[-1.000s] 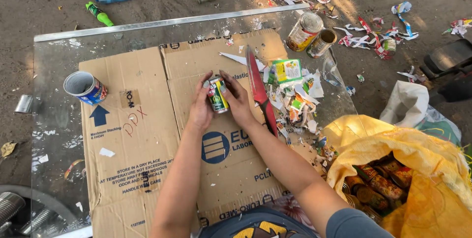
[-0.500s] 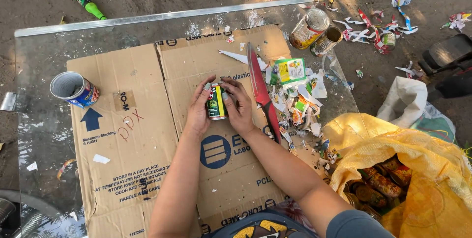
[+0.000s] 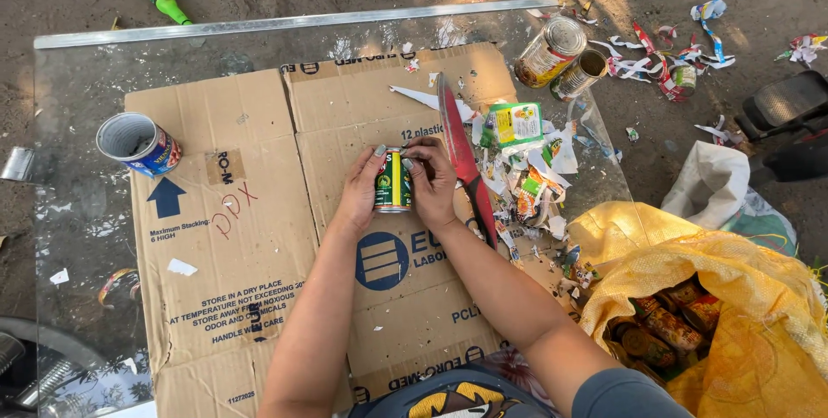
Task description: Removing labels from metal cans using a knife and placing the cleaned cans into a collection bag
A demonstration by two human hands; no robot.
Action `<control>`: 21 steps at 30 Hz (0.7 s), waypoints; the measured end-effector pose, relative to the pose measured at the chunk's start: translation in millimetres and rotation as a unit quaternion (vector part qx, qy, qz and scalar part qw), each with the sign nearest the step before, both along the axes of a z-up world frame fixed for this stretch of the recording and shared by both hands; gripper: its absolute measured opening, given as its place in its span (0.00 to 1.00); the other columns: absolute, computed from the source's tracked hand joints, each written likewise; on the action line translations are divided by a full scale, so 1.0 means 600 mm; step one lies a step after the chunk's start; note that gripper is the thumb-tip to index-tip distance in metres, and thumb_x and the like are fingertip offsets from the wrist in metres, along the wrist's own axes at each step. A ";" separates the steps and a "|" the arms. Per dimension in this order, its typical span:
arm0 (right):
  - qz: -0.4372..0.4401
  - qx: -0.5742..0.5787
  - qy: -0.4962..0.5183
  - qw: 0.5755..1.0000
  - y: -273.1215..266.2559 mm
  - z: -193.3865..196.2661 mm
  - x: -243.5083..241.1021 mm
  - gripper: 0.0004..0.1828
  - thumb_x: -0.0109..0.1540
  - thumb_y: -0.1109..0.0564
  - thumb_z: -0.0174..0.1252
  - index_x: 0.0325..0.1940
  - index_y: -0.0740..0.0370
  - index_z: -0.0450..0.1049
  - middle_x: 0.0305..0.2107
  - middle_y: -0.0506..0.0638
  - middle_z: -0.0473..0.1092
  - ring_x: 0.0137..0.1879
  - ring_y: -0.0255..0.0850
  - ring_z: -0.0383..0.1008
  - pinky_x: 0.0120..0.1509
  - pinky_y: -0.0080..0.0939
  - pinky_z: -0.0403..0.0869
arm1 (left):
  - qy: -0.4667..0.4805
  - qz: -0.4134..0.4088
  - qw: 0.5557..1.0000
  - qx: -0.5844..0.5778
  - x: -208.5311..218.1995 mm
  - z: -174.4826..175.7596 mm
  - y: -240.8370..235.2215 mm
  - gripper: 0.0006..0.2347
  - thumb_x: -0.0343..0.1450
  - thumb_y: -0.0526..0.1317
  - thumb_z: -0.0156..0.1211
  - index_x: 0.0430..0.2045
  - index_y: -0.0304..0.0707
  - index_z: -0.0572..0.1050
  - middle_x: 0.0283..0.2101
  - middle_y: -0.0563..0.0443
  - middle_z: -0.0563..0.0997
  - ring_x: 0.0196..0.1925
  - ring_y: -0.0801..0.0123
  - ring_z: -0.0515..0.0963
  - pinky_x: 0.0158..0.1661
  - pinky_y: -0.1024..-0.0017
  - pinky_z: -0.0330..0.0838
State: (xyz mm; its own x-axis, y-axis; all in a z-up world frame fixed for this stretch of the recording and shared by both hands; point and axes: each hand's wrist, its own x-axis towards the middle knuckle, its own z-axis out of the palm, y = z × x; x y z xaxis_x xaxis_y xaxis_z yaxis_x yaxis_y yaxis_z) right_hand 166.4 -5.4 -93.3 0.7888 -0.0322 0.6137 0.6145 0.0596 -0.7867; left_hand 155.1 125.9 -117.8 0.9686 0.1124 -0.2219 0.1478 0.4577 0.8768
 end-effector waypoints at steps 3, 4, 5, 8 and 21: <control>0.018 -0.005 0.014 1.000 0.004 0.007 -0.007 0.04 0.68 0.61 0.55 0.41 0.66 0.73 0.41 0.58 0.67 0.51 0.47 0.69 0.60 0.50 0.69 | -0.015 -0.004 1.000 -0.026 -0.023 0.063 -0.001 0.13 0.72 0.49 0.62 0.39 0.41 0.77 0.31 0.50 0.73 0.36 0.67 0.76 0.42 0.69 0.76; 0.021 -0.006 0.014 1.000 0.003 0.007 -0.008 0.04 0.68 0.61 0.55 0.41 0.66 0.73 0.41 0.58 0.67 0.51 0.47 0.69 0.60 0.50 0.69 | -0.015 -0.001 1.000 -0.027 -0.020 0.060 -0.003 0.13 0.72 0.49 0.62 0.39 0.41 0.77 0.31 0.50 0.73 0.36 0.67 0.76 0.42 0.69 0.76; 0.019 -0.014 0.014 1.000 0.003 0.008 -0.009 0.05 0.69 0.61 0.54 0.40 0.66 0.71 0.41 0.58 0.66 0.51 0.47 0.69 0.60 0.50 0.69 | -0.023 -0.011 1.000 -0.010 -0.017 0.058 -0.005 0.13 0.72 0.50 0.62 0.40 0.42 0.78 0.31 0.51 0.74 0.37 0.69 0.77 0.42 0.71 0.75; 0.015 -0.026 0.014 0.999 0.003 0.011 -0.012 0.07 0.70 0.59 0.50 0.40 0.65 0.67 0.41 0.58 0.65 0.51 0.48 0.68 0.60 0.50 0.68 | -0.030 -0.020 0.999 0.018 -0.019 0.068 -0.011 0.13 0.72 0.49 0.62 0.42 0.42 0.79 0.32 0.53 0.74 0.37 0.71 0.77 0.43 0.74 0.75; -0.017 -0.038 0.073 0.996 0.001 0.040 -0.020 0.15 0.71 0.53 0.51 0.33 0.60 0.59 0.39 0.52 0.58 0.49 0.39 0.61 0.53 0.39 0.63 | -0.105 -0.085 0.983 0.125 -0.021 0.071 -0.009 0.11 0.73 0.46 0.64 0.44 0.42 0.78 0.29 0.54 0.73 0.37 0.73 0.74 0.43 0.73 0.72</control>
State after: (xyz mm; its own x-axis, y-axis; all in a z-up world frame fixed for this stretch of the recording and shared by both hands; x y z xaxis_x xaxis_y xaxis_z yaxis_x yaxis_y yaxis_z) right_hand 154.3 -4.7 -69.1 0.8694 -0.0174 0.4939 0.4935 -0.0228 -0.8695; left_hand 142.8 120.4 -75.4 0.9995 -0.0302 -0.0006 0.0068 0.2076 0.9782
